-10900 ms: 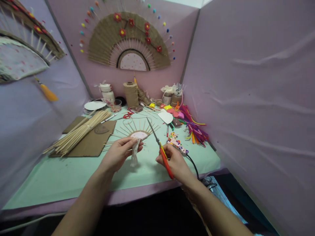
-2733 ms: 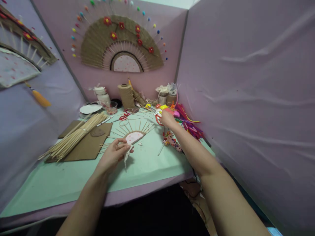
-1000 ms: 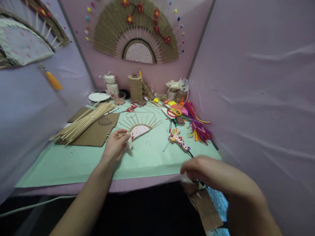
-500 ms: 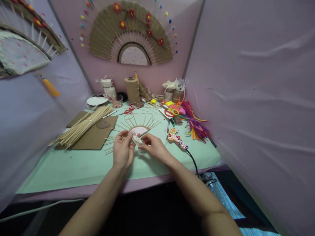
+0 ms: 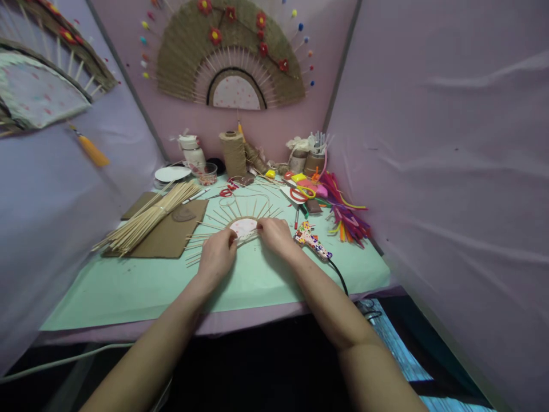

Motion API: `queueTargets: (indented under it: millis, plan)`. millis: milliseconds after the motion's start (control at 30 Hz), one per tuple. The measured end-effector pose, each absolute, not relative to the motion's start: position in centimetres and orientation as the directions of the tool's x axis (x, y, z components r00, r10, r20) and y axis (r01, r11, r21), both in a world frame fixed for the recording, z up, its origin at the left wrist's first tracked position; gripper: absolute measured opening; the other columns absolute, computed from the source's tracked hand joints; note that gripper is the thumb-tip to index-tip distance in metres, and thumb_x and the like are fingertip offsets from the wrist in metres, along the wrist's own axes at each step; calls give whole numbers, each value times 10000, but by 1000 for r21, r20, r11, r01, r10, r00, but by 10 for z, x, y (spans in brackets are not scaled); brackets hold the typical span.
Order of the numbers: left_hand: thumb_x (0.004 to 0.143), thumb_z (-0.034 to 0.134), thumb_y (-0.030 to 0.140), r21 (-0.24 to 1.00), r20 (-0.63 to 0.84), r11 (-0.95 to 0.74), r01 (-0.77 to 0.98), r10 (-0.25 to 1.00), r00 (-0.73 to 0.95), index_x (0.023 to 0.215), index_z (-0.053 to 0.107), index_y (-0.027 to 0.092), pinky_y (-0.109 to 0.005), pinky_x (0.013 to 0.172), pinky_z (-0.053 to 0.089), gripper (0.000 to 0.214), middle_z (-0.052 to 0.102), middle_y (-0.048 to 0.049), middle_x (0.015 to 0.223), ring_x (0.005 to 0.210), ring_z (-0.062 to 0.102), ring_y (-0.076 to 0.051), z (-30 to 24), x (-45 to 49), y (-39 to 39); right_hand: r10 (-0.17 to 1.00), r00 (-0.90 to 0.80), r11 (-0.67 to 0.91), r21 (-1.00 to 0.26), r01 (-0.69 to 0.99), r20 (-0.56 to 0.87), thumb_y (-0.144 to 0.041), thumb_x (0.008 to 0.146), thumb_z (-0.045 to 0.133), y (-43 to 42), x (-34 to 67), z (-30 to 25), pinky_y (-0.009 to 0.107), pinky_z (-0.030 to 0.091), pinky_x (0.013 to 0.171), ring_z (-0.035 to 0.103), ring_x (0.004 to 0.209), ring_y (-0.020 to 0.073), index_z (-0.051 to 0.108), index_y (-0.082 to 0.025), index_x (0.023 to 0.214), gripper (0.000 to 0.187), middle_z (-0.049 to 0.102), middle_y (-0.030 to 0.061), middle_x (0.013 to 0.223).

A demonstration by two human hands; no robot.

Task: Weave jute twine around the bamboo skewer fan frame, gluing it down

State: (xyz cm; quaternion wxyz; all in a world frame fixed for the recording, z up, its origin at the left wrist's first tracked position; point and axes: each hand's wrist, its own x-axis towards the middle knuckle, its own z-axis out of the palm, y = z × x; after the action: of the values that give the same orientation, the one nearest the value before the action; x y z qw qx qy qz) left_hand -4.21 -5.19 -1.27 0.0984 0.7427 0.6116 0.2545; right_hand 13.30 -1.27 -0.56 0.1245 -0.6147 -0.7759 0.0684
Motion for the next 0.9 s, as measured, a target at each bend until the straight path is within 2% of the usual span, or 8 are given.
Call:
queueTargets:
  millis: [100,233,400,500,667,800,900]
  plan:
    - [809,473,106,301,261,-185,936,960,105,1019,626,190,-437,860,402,273,629,-163,1085,1056,546,-323,-16,-38,-51,971,-206,229,-244,942,118,-192,873,523,-11,131,-9,302,383,774,621,952,239,694,-217,934,183,714,78,979]
    - [807,558,191,218,300,-148,965,951,78,1246,546,203,-484,949,366,440,499,-195,1355,1222,451,-364,-19,-41,-47,971,-192,223,-246,943,143,-223,891,527,-6,132,-15,297,389,786,568,1026,238,680,-212,953,165,661,93,1046]
    - [877,473,228,179,190,-273,945,952,239,1149,597,192,-462,910,371,302,626,-177,1169,1070,573,-332,-14,-48,-40,967,-176,225,-295,929,184,-242,880,566,-1,133,-23,304,401,822,543,1005,234,659,-201,931,114,616,89,1031]
    - [891,453,242,166,212,-302,939,940,266,1105,617,196,-452,883,361,274,646,-163,1158,1044,593,-327,-10,-49,-40,960,-172,242,-339,909,222,-209,854,590,0,135,-26,305,396,873,525,1016,228,641,-189,931,95,600,91,1060]
    - [889,471,281,288,254,-351,891,925,282,1056,653,225,-430,911,335,253,702,-121,1095,1018,618,-301,16,-59,-38,876,-229,411,-408,815,425,-181,860,580,-2,144,-10,331,365,952,502,1100,229,598,-185,997,138,611,94,1167]
    - [861,525,357,510,247,-396,763,918,312,1031,699,239,-341,815,391,271,733,-88,983,892,638,-270,57,-74,-38,757,-213,528,-387,756,618,-290,921,540,-17,154,26,402,315,1032,514,1156,253,599,-206,1055,169,643,96,1180]
    - [806,593,418,665,179,-405,628,902,392,902,722,227,-285,709,411,249,725,-50,874,769,618,-227,92,-84,-38,645,-195,614,-349,708,739,-353,950,493,-34,162,53,429,341,1038,517,1198,262,588,-225,1117,231,621,106,1227]
